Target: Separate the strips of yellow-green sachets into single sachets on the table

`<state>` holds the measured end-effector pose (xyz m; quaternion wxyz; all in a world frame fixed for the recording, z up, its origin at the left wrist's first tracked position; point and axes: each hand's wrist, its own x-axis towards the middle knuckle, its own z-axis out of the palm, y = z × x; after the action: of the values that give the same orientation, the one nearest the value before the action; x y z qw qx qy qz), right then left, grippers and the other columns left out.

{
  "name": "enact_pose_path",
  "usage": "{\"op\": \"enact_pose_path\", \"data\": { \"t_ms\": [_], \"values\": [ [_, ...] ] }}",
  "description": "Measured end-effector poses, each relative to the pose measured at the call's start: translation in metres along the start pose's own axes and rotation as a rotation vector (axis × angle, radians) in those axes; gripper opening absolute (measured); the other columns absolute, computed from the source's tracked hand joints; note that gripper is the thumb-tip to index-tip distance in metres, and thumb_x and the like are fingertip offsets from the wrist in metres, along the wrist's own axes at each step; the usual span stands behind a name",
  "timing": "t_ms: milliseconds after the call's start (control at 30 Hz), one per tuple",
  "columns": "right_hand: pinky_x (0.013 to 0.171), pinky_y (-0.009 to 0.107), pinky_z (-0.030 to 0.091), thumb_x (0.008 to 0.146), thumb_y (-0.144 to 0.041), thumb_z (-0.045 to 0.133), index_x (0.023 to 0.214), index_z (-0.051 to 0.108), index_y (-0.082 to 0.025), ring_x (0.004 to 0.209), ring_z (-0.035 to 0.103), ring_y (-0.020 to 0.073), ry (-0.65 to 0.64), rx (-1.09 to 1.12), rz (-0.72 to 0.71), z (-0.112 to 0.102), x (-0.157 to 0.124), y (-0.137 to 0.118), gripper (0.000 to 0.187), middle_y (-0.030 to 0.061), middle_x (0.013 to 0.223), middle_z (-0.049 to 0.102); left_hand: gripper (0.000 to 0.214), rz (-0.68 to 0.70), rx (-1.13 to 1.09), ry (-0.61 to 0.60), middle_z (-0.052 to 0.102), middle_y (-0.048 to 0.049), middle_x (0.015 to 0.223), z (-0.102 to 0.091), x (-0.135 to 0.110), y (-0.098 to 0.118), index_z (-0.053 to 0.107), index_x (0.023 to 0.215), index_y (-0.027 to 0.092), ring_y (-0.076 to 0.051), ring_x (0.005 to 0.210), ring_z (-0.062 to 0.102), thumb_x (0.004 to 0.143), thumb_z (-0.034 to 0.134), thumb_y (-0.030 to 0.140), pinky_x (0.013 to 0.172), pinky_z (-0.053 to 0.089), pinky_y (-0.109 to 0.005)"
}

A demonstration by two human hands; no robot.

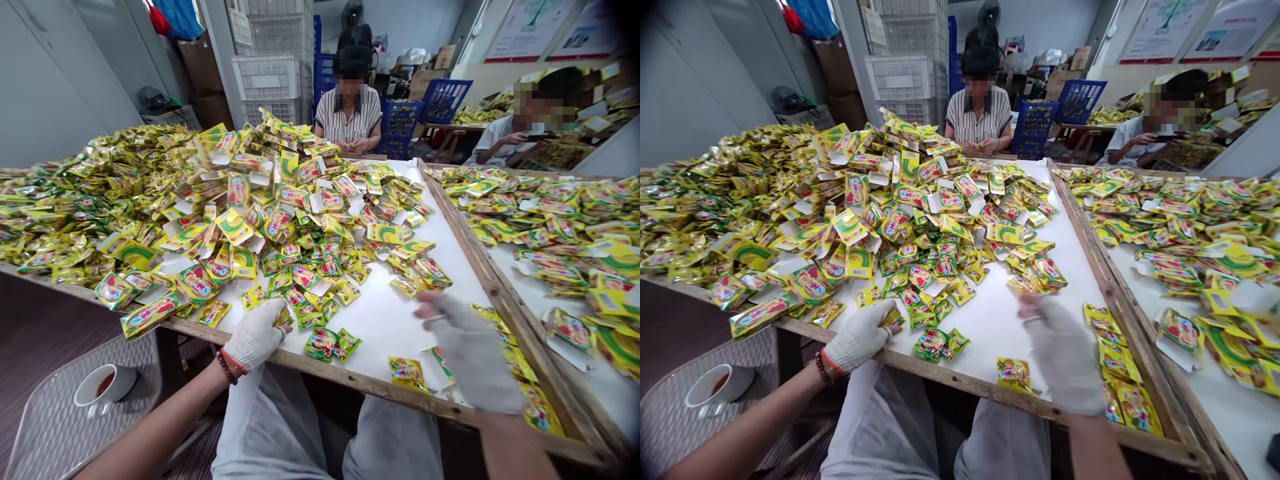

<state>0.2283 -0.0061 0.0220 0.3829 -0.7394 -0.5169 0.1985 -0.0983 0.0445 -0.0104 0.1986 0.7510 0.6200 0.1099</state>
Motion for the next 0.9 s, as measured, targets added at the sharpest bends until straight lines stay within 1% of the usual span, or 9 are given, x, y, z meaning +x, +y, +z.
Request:
{"op": "enact_pose_path", "data": {
  "t_ms": [100, 167, 233, 333, 433, 600, 667, 767, 900],
  "values": [
    [0.07, 0.031, 0.047, 0.078, -0.045, 0.054, 0.099, 0.065, -0.019, 0.08, 0.065, 0.0224, -0.355, -0.127, -0.065, 0.061, -0.016, -0.013, 0.035, 0.0088, 0.089, 0.07, 0.019, 0.024, -0.213, 0.012, 0.063, -0.0041, 0.093, 0.002, 0.0, 0.002, 0.057, 0.093, 0.019, -0.021, 0.09, 0.058, 0.08, 0.055, 0.034, 0.078, 0.043, -0.03],
    [0.07, 0.032, 0.045, 0.076, -0.044, 0.059, 0.101, 0.064, -0.018, 0.083, 0.065, 0.0253, -0.454, -0.282, -0.069, 0.087, -0.027, -0.018, 0.036, 0.0113, 0.09, 0.07, 0.017, 0.037, -0.383, -0.034, 0.061, -0.0012, 0.082, 0.003, 0.0, 0.004, 0.058, 0.088, 0.019, -0.017, 0.077, 0.056, 0.08, 0.055, 0.034, 0.07, 0.043, -0.027],
    [0.069, 0.033, 0.044, 0.074, -0.04, 0.062, 0.1, 0.062, -0.02, 0.085, 0.065, 0.0271, -0.495, -0.385, -0.07, 0.099, -0.033, -0.02, 0.033, 0.0121, 0.091, 0.069, 0.018, 0.04, -0.559, -0.065, 0.059, 0.0007, 0.075, 0.004, -0.001, 0.009, 0.058, 0.086, 0.018, -0.014, 0.068, 0.053, 0.079, 0.057, 0.034, 0.063, 0.042, -0.025],
    [0.068, 0.034, 0.044, 0.072, -0.03, 0.063, 0.096, 0.061, -0.021, 0.083, 0.065, 0.0273, -0.509, -0.397, -0.067, 0.098, -0.033, -0.015, 0.026, 0.0112, 0.089, 0.07, 0.019, 0.039, -0.76, -0.069, 0.056, 0.0011, 0.069, 0.006, -0.002, 0.018, 0.06, 0.078, 0.016, -0.012, 0.064, 0.05, 0.075, 0.063, 0.034, 0.059, 0.04, -0.023],
    [0.067, 0.033, 0.046, 0.07, -0.029, 0.064, 0.089, 0.057, -0.021, 0.079, 0.065, 0.0254, -0.403, -0.232, -0.022, 0.087, -0.029, -0.009, 0.022, 0.0082, 0.082, 0.068, 0.02, 0.025, -0.872, -0.031, 0.053, 0.0016, 0.063, 0.011, -0.001, 0.024, 0.059, 0.067, 0.016, -0.011, 0.06, 0.047, 0.072, 0.068, 0.033, 0.056, 0.038, -0.022],
    [0.051, 0.026, 0.048, 0.071, -0.045, 0.066, 0.084, 0.046, -0.023, 0.06, 0.065, 0.0173, -0.482, 0.626, 0.25, 0.078, -0.042, -0.023, 0.032, -0.0005, 0.076, 0.065, 0.021, -0.058, -1.069, 0.037, 0.057, 0.0011, 0.069, 0.036, 0.001, 0.035, 0.062, 0.078, 0.016, -0.012, 0.065, 0.052, 0.067, 0.074, 0.03, 0.059, 0.042, -0.022],
    [0.046, 0.023, 0.047, 0.075, -0.046, 0.064, 0.089, 0.046, -0.023, 0.054, 0.063, 0.0142, -0.493, 0.814, 0.287, 0.082, -0.051, -0.033, 0.033, -0.0017, 0.076, 0.065, 0.022, -0.094, -1.159, 0.083, 0.059, 0.0, 0.073, 0.044, -0.001, 0.047, 0.062, 0.075, 0.015, -0.012, 0.068, 0.053, 0.066, 0.075, 0.03, 0.061, 0.043, -0.021],
    [0.038, 0.019, 0.04, 0.079, -0.046, 0.061, 0.088, 0.048, -0.021, 0.041, 0.055, 0.0108, -0.456, 0.695, 0.256, 0.091, -0.057, -0.037, 0.029, -0.0039, 0.059, 0.062, 0.025, -0.159, -1.441, 0.098, 0.058, 0.001, 0.076, 0.049, -0.008, 0.069, 0.057, 0.07, 0.015, -0.009, 0.065, 0.053, 0.064, 0.077, 0.03, 0.058, 0.042, -0.019],
    [0.032, 0.018, 0.035, 0.078, -0.046, 0.06, 0.086, 0.05, -0.021, 0.034, 0.048, 0.009, -0.421, 0.481, 0.195, 0.096, -0.053, -0.028, 0.028, -0.0054, 0.054, 0.059, 0.031, -0.251, -1.699, -0.045, 0.051, 0.0049, 0.063, 0.051, -0.017, 0.086, 0.05, 0.073, 0.017, -0.006, 0.052, 0.046, 0.068, 0.075, 0.036, 0.047, 0.035, -0.017]
  ]
}}
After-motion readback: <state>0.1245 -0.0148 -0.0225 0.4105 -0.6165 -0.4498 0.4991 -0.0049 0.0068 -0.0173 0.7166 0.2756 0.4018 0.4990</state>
